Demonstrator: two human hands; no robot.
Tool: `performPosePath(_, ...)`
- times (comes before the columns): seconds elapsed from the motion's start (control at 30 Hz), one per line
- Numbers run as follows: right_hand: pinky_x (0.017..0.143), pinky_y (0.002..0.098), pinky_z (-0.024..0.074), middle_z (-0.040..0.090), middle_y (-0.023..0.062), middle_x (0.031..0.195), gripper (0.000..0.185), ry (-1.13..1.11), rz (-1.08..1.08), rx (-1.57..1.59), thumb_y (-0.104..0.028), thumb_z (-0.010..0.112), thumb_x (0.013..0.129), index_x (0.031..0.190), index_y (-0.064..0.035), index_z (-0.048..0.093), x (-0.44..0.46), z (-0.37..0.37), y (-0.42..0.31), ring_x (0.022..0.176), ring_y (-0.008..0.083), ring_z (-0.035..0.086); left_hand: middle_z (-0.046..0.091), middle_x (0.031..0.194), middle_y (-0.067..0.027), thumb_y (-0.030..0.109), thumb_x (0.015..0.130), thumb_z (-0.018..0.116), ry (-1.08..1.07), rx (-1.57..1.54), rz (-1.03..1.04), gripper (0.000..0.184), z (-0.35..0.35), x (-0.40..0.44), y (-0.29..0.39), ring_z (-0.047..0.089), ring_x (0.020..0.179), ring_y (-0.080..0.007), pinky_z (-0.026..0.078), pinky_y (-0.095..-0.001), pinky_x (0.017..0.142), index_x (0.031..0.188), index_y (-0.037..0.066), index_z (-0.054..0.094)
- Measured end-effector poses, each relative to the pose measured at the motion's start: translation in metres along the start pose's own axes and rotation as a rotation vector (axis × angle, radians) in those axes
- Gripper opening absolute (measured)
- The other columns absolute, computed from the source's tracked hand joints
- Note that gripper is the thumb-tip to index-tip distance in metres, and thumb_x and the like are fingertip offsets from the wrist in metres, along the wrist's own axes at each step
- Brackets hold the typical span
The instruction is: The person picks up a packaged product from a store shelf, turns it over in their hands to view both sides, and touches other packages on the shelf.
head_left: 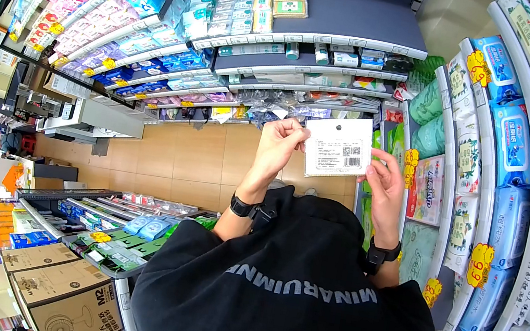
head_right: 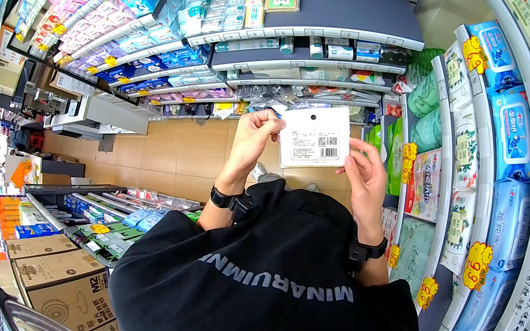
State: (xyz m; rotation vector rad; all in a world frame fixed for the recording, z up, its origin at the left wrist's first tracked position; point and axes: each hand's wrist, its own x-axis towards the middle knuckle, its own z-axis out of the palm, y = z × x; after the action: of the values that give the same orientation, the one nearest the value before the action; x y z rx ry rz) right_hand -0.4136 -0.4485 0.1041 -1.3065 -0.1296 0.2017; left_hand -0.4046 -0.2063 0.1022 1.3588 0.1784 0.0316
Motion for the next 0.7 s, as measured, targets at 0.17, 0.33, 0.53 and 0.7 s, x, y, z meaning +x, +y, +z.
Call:
performPosePath(0.17, 0.079, 0.0265, 0.0510, 0.070, 0.0134, 0.110, 0.030, -0.002, 0.003, 0.008, -0.006, 0.057, 0.099, 0.127, 0.0024, 0.053, 0.000, -0.001, 0.002, 0.093, 0.0119, 0.064, 0.058, 0.065, 0.0009, 0.009, 0.090, 0.064, 0.005, 0.000, 0.007, 0.022, 0.000, -0.001, -0.001, 0.051, 0.062, -0.0063, 0.041, -0.0232, 0.062, 0.068, 0.005, 0.060)
performPosePath(0.33, 0.077, 0.0273, 0.0523, 0.071, 0.0123, 0.106, 0.028, 0.049, 0.015, 0.116, -0.006, 0.058, 0.098, 0.124, 0.0029, 0.054, 0.002, 0.000, 0.005, 0.090, 0.0122, 0.064, 0.065, 0.069, -0.0016, 0.011, 0.093, 0.068, -0.010, -0.071, 0.073, 0.018, -0.001, 0.000, -0.006, 0.057, 0.062, -0.0057, 0.046, -0.0220, 0.061, 0.078, 0.003, 0.062)
performPosePath(0.53, 0.073, 0.0264, 0.0525, 0.070, 0.0109, 0.102, 0.024, 0.122, 0.018, 0.229, -0.006, 0.058, 0.098, 0.121, 0.0017, 0.055, 0.006, -0.006, 0.009, 0.086, 0.0113, 0.064, 0.067, 0.077, -0.0050, 0.020, 0.101, 0.058, -0.131, -0.149, 0.152, 0.022, -0.005, -0.002, -0.008, 0.060, 0.069, -0.0083, 0.048, -0.0245, 0.066, 0.090, 0.002, 0.063)
performPosePath(0.7, 0.064, 0.0237, 0.0511, 0.071, 0.0096, 0.100, 0.019, 0.027, 0.100, 0.222, -0.007, 0.059, 0.098, 0.115, 0.0009, 0.060, 0.008, -0.013, 0.008, 0.081, 0.0096, 0.064, 0.068, 0.083, -0.0082, 0.024, 0.103, 0.054, -0.307, -0.110, 0.014, 0.026, 0.000, -0.003, -0.005, 0.062, 0.071, -0.0106, 0.050, -0.0256, 0.068, 0.098, 0.001, 0.063)
